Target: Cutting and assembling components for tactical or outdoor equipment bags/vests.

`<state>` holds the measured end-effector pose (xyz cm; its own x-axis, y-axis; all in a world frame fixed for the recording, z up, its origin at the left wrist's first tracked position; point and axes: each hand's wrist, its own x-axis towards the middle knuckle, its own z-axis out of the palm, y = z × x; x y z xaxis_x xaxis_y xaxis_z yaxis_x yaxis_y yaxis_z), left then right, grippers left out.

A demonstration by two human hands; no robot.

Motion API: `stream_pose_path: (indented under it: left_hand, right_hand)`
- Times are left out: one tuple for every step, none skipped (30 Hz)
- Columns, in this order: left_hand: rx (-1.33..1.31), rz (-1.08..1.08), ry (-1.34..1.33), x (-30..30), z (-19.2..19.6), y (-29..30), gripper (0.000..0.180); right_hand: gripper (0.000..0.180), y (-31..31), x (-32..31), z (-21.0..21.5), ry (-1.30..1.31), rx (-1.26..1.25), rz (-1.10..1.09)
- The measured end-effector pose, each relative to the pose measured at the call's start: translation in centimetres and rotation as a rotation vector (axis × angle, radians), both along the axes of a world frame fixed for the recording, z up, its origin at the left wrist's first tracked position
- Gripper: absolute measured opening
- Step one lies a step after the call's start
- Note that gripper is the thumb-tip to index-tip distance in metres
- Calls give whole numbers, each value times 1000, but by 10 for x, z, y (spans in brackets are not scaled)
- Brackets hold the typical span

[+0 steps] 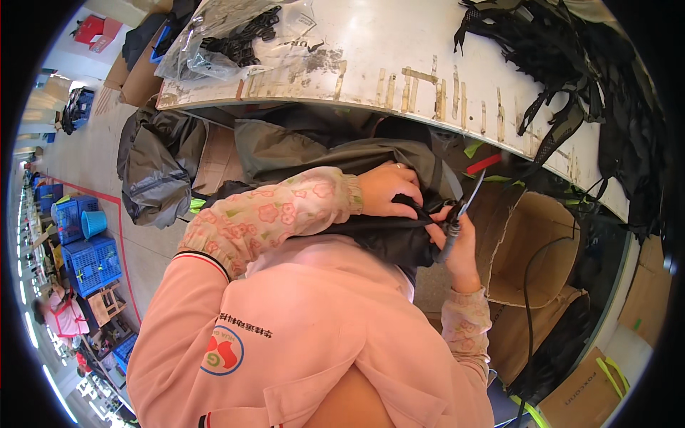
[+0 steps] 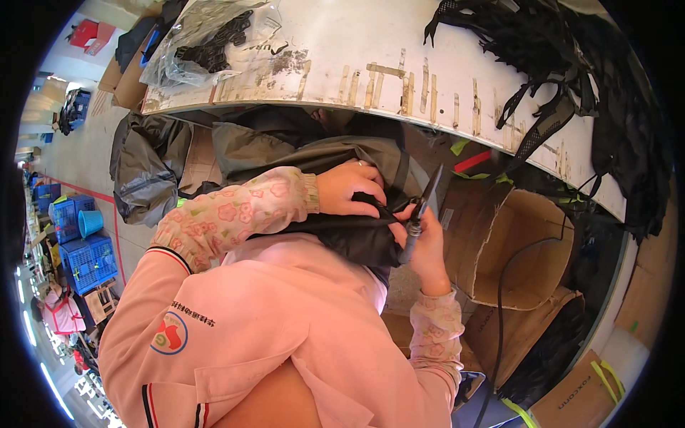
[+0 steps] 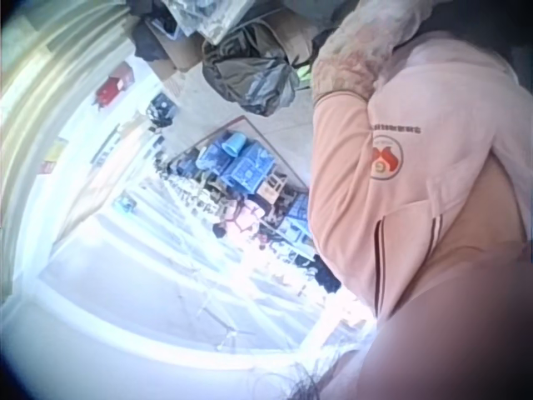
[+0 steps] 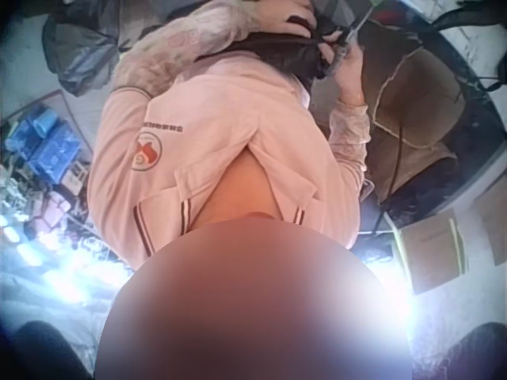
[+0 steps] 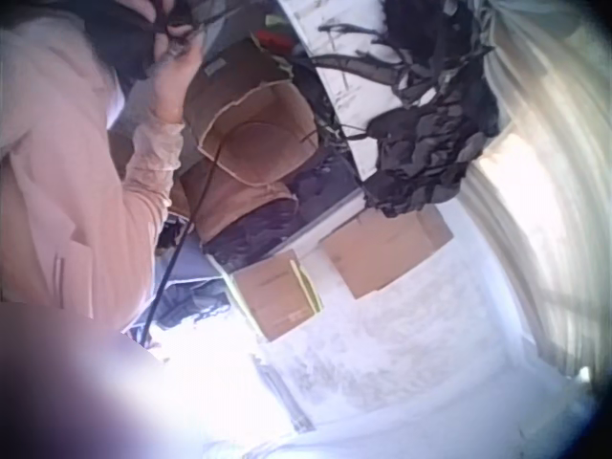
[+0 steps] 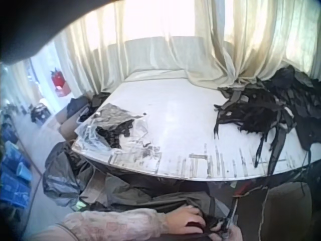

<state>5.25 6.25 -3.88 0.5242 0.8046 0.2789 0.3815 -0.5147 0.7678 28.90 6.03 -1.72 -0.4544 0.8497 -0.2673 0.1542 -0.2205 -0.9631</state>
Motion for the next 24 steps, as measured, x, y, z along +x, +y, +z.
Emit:
stream_pose_path:
  left_hand:
    - [-69, -1, -111, -1, 5, -1, 24]
    - [-70, 0, -110, -1, 6, 0, 24]
    - [-173, -17, -155, -1, 7, 0, 26]
    - [-275, -36, -199, -1, 8, 2, 28]
    - [-274, -37, -200, 0, 9, 1, 28]
    - [-419, -22, -278, 1, 11, -2, 23]
    - [-566, 1, -355, 2, 12, -5, 19]
    - [-565, 7, -357, 0, 11, -6, 19]
    - [-602, 19, -385, -1, 10, -8, 17]
    - [-640, 28, -415, -1, 10, -9, 15]
    - [-640, 29, -418, -2, 9, -10, 15]
    - [-708, 33, -451, -2, 9, -11, 16]
    - [-776, 30, -484, -2, 9, -11, 16]
    - [-775, 27, -486, -1, 9, -11, 16]
    - [-792, 26, -507, -1, 9, -11, 17]
    - [-811, 27, -527, 0, 8, -11, 17]
    - [-811, 25, -528, 0, 9, -11, 17]
    - [-814, 33, -517, 1, 9, -11, 17]
    - [-817, 41, -506, 1, 10, -11, 17]
    - [-818, 39, -505, 1, 10, -11, 17]
    - [-810, 39, -503, 1, 10, -11, 17]
    - [-801, 40, -501, 2, 10, -12, 17]
    - [-801, 39, -501, 2, 10, -12, 17]
    - [-800, 31, -496, 2, 11, -12, 17]
  right_hand:
    - [23, 2, -1, 9, 2, -2, 1]
    - [23, 5, -2, 20, -21, -77, 18]
    - [24, 7, -4, 28, -46, -151, 35]
    - [25, 8, -4, 33, -55, -159, 52]
    - [25, 8, -3, 33, -56, -158, 51]
    - [29, 8, -2, 33, -93, -36, 63]
    - [34, 9, -2, 33, -127, 85, 83]
    - [34, 11, 0, 40, -127, 85, 89]
    - [41, 15, 2, 52, -390, 323, 178]
    - [48, 19, 5, 65, -654, 561, 265]
    - [48, 21, 8, 75, -656, 561, 268]
    - [51, 22, 10, 83, -750, 644, 333]
    - [55, 23, 15, 88, -848, 726, 393]
    - [49, 25, 26, 81, -850, 774, 395]
    - [49, 26, 29, 84, -854, 775, 394]
    - [47, 27, 32, 87, -889, 831, 430]
    - [46, 27, 33, 90, -924, 888, 465]
    - [46, 28, 34, 92, -925, 887, 464]
    - [43, 28, 33, 95, -945, 862, 482]
    - [40, 28, 33, 95, -965, 837, 498]
    - [40, 28, 33, 95, -965, 835, 497]
    - [41, 28, 32, 94, -949, 849, 497]
    - [41, 28, 31, 93, -932, 862, 497]
    - [41, 29, 31, 92, -932, 861, 495]
